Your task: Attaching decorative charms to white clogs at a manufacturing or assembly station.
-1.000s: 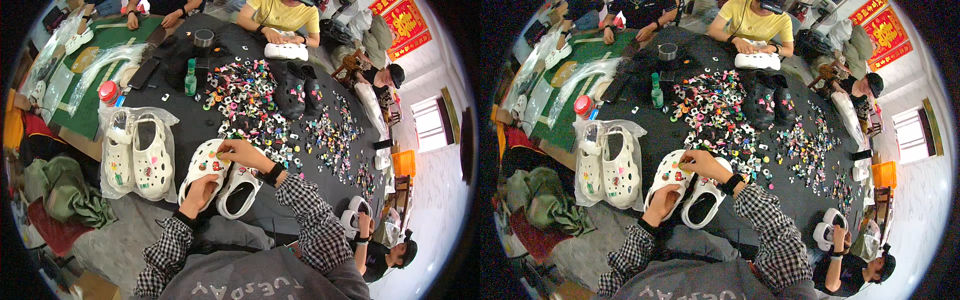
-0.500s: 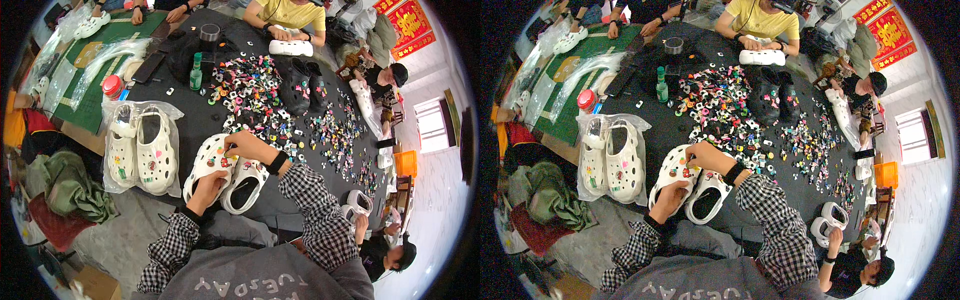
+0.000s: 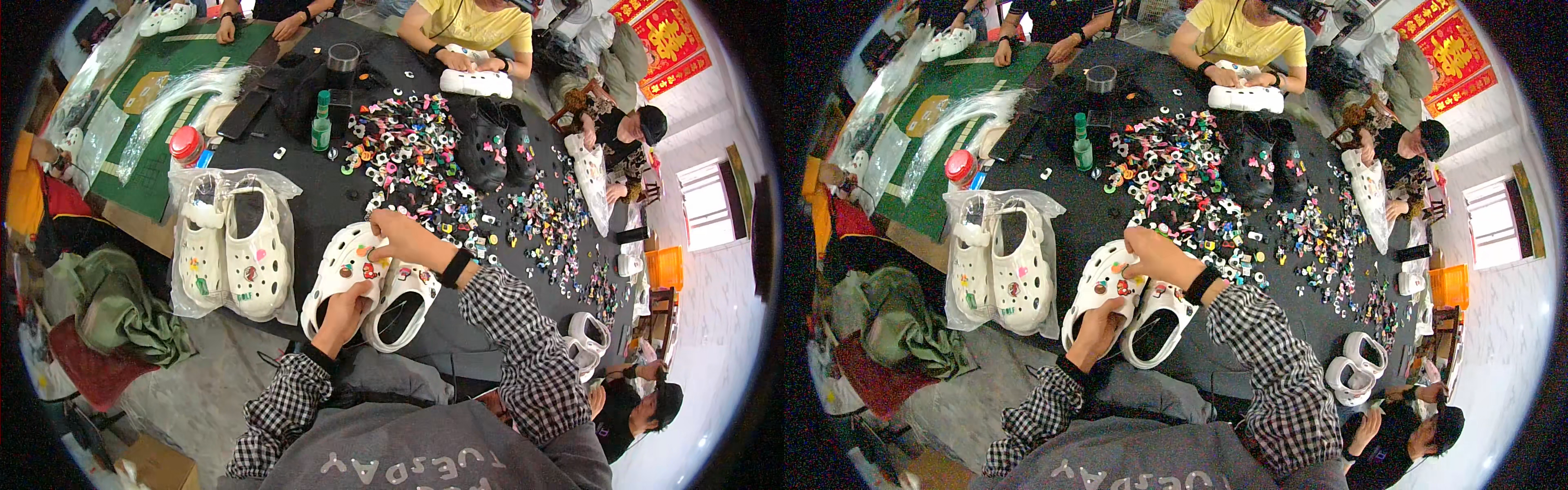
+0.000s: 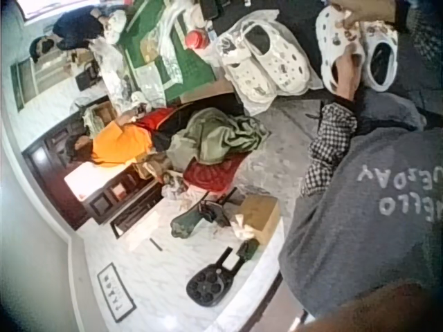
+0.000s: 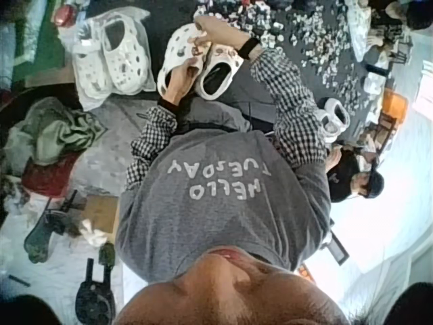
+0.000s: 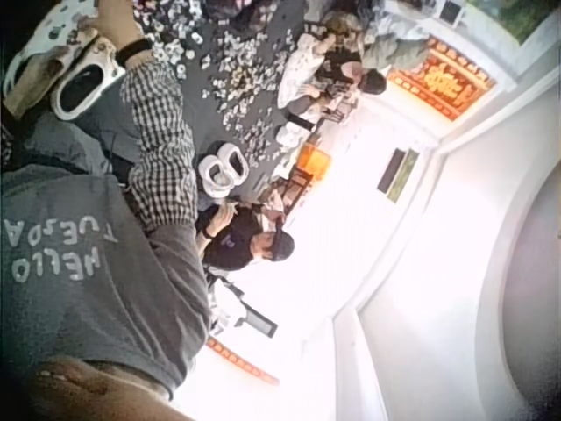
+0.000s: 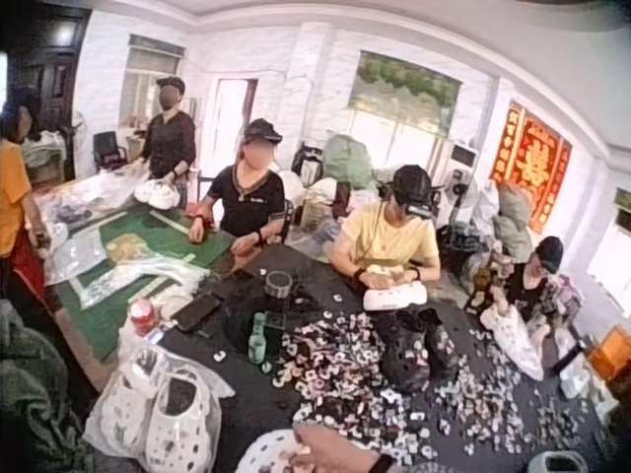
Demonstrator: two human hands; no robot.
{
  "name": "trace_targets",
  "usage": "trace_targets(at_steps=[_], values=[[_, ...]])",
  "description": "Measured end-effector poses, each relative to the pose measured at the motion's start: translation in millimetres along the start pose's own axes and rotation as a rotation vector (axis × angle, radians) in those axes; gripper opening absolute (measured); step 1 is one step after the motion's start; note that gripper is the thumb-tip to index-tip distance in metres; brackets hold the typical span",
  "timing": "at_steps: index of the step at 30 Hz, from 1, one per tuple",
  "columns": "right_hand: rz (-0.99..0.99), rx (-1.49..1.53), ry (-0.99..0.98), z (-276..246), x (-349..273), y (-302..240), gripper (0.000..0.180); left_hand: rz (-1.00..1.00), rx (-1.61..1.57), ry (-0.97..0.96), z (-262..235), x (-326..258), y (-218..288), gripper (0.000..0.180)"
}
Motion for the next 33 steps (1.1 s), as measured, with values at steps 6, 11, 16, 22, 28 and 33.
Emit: trace_targets(at_steps=[6,11,16,22,28,33], values=[[-0.002,-0.125,-0.12,7,8,29,0.074,-0.078,0.038,0.053,7,-4,-6,0.018],[-0.102,-0.308,-0.249,16,12,22,0.068,-0.04,0.073,0.099,5,-5,-17,0.014],[-0.111,-0.467,-0.204,18,12,8,0.065,-0.071,0.108,0.093,-4,-4,-21,0.013],[-0.061,-0.459,-0.069,14,6,6,0.068,-0.079,0.087,0.141,0,-5,-20,0.011],[0.012,-0.485,-0.094,17,17,2,0.065,-0.102,-0.028,0.135,7,-6,-10,0.007],[0.018,-0.455,-0.031,16,17,11,0.063,-0.061,0.022,0.093,-5,2,-3,0.015]])
Point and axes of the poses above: each hand's wrist, its own x-axis towards the middle knuckle, its own z-axis out of the palm, y = z × x, the point moved 7 cm from there along x, towards the middle knuckle, and after that the axes turned 3 degrees about -z, right-handed, at the moved point
